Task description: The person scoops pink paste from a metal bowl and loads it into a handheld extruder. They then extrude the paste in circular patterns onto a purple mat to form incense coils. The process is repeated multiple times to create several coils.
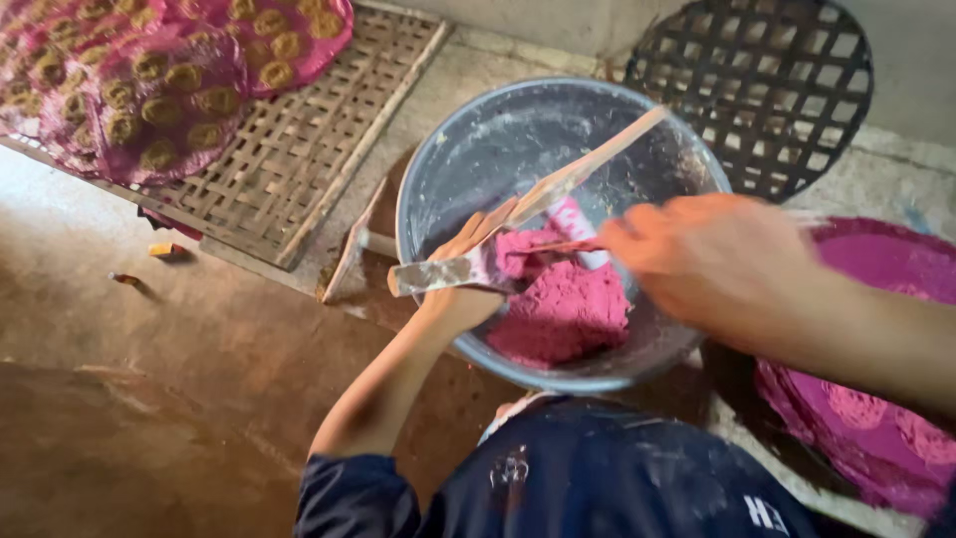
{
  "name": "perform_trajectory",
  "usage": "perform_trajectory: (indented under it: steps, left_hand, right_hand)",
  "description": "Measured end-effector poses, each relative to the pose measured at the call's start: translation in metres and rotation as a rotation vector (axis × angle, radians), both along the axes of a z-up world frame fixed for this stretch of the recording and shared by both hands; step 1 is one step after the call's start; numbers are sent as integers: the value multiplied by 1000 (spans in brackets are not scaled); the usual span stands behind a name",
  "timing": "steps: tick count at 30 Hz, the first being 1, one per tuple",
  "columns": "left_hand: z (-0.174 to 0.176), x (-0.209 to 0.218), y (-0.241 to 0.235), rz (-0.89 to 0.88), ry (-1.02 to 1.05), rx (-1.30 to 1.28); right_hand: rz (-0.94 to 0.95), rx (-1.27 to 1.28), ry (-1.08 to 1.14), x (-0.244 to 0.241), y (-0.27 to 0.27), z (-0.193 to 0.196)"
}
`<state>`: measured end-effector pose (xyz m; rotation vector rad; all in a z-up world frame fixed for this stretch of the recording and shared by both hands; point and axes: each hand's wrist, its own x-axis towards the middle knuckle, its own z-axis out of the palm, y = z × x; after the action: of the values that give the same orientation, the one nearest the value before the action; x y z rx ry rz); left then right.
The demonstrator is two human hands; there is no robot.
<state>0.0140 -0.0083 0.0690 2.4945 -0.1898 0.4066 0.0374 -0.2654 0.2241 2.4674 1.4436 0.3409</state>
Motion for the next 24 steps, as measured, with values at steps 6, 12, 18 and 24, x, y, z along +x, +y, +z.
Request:
perform_trajectory:
  steps: [6,12,18,24]
  left_hand:
    - [-8,5,-13,-81,-17,-109]
    - [-11,11,7,71,-508,-83]
    - [3,18,9,186,-335,29]
    - [7,20,10,176,-354,116]
  right_hand:
    - [72,-17,-58,-6,29,-58]
    - [-228,472,426,9,-12,-64]
    - [21,1002,734,1,23,-159]
    - [-738,612,1155,25,1,-157]
